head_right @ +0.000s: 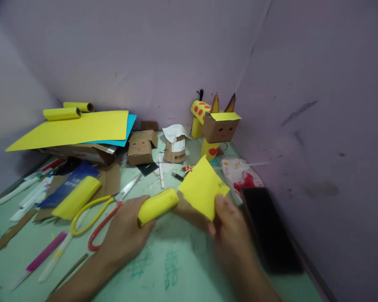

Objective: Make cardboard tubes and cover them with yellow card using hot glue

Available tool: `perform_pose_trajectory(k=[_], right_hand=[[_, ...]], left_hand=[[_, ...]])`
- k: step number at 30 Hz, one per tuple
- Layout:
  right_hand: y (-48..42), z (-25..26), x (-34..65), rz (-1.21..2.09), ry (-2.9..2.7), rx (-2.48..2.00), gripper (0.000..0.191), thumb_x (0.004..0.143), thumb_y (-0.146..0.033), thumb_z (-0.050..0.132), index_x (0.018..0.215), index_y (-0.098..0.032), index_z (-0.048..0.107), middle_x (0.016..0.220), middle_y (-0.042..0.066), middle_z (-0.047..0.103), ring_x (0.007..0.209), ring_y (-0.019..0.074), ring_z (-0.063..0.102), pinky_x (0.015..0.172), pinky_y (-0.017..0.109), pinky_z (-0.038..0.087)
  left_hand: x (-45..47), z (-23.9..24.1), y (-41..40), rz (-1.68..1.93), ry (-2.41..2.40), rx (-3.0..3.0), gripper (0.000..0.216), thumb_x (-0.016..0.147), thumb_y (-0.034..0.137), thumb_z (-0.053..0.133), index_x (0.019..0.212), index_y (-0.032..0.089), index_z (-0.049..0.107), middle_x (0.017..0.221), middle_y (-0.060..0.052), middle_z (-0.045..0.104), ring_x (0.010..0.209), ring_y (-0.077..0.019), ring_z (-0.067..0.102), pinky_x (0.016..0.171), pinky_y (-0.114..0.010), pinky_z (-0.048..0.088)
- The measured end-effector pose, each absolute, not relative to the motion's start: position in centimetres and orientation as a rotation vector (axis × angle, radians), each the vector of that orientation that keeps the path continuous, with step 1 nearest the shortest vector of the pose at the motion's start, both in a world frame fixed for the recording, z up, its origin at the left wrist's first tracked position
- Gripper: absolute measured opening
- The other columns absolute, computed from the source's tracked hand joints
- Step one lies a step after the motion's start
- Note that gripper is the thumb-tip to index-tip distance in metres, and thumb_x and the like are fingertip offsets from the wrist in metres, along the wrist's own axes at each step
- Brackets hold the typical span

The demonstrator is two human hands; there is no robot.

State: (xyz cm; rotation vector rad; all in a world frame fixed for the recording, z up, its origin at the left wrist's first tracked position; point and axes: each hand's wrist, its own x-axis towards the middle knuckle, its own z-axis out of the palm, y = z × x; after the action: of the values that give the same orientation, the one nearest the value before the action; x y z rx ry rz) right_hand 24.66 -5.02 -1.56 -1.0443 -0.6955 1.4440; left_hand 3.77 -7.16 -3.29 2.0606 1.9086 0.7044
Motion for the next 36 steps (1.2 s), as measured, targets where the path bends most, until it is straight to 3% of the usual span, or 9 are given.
perform_pose_trajectory(k=[4, 8, 13, 17, 25, 29, 33, 36], right_hand=[[-4.8, -1.0, 24.8, 1.561, -0.772, -1.013, 0.030, 0.063, -0.040, 0.079, 0.074, -0.018, 0.062, 0.053, -0.005, 0.054, 0.036, 0.0018, 0.035, 0.034, 0.013, 0.026], [-4.7, -1.2, 24.9, 1.719, -0.955, -1.162, 0.036, 0.057, -0.041, 0.082, 0.075, -0.015, 0.065, 0.051, -0.005, 0.051, 0.038, 0.0029, 0.035, 0.035, 0.016, 0.024], [-3.8, -1.0, 24.3, 1.665, -1.024, -1.342, 0.038, 0.054, -0.046, 0.081, 0.059, -0.014, 0.060, 0.046, -0.005, 0.049, 0.039, 0.0036, 0.034, 0.038, 0.018, 0.019], [-3.5, -0.6, 23.4, 1.665, -0.899, -1.402, 0.038, 0.051, -0.046, 0.080, 0.056, -0.015, 0.060, 0.042, -0.006, 0.045, 0.040, 0.0045, 0.033, 0.039, 0.019, 0.016], [-3.8, -2.1, 22.1, 1.539, -0.896, -1.444, 0.033, 0.044, -0.038, 0.085, 0.059, -0.013, 0.067, 0.053, -0.002, 0.059, 0.046, 0.0069, 0.042, 0.044, 0.021, 0.028], [-3.6, -2.9, 22.1, 1.543, -0.940, -1.438, 0.031, 0.046, -0.034, 0.084, 0.059, -0.013, 0.066, 0.057, 0.000, 0.062, 0.052, 0.0097, 0.050, 0.050, 0.023, 0.036], [-3.3, -3.3, 22.2, 1.571, -1.003, -1.456, 0.028, 0.051, -0.031, 0.083, 0.065, -0.014, 0.066, 0.060, -0.001, 0.061, 0.052, 0.0088, 0.050, 0.049, 0.021, 0.036], [-3.1, -3.2, 22.5, 1.592, -1.021, -1.457, 0.023, 0.060, -0.032, 0.079, 0.068, -0.014, 0.066, 0.056, -0.003, 0.057, 0.046, 0.0059, 0.044, 0.040, 0.018, 0.029]], left_hand=[[3.1, -3.8, -8.7, 0.749, 1.685, 2.225, 0.054, 0.070, 0.004, 0.048, 0.122, 0.020, 0.044, 0.120, -0.011, 0.054, 0.111, -0.0257, 0.050, 0.095, -0.045, 0.042], [2.1, -4.3, -9.8, 0.683, 1.551, 2.251, 0.059, 0.073, 0.008, 0.052, 0.129, 0.021, 0.036, 0.131, -0.012, 0.046, 0.122, -0.0283, 0.041, 0.100, -0.049, 0.037], [1.7, -4.5, -9.9, 0.688, 1.572, 2.103, 0.060, 0.076, 0.013, 0.054, 0.130, 0.022, 0.032, 0.126, -0.012, 0.051, 0.116, -0.0285, 0.048, 0.097, -0.049, 0.042], [1.9, -4.3, -10.0, 0.713, 1.615, 1.988, 0.070, 0.076, 0.015, 0.055, 0.137, 0.025, 0.022, 0.135, -0.013, 0.046, 0.124, -0.0303, 0.044, 0.099, -0.050, 0.041], [2.2, -4.7, -10.0, 0.896, 1.548, 1.833, 0.095, 0.076, 0.013, 0.056, 0.143, 0.032, -0.008, 0.148, -0.012, 0.027, 0.128, -0.0292, 0.041, 0.103, -0.054, 0.037], [2.0, -4.4, -10.2, 0.843, 1.549, 2.079, 0.081, 0.078, 0.011, 0.053, 0.144, 0.031, 0.009, 0.151, -0.012, 0.020, 0.137, -0.0316, 0.024, 0.105, -0.056, 0.033], [1.8, -4.2, -10.1, 0.818, 1.497, 2.243, 0.056, 0.082, 0.011, 0.050, 0.134, 0.025, 0.035, 0.148, -0.014, 0.030, 0.134, -0.0288, 0.033, 0.103, -0.050, 0.039], [1.8, -4.2, -9.8, 0.829, 1.479, 2.326, 0.045, 0.083, 0.014, 0.051, 0.127, 0.023, 0.044, 0.142, -0.014, 0.040, 0.130, -0.0269, 0.040, 0.100, -0.043, 0.044]])
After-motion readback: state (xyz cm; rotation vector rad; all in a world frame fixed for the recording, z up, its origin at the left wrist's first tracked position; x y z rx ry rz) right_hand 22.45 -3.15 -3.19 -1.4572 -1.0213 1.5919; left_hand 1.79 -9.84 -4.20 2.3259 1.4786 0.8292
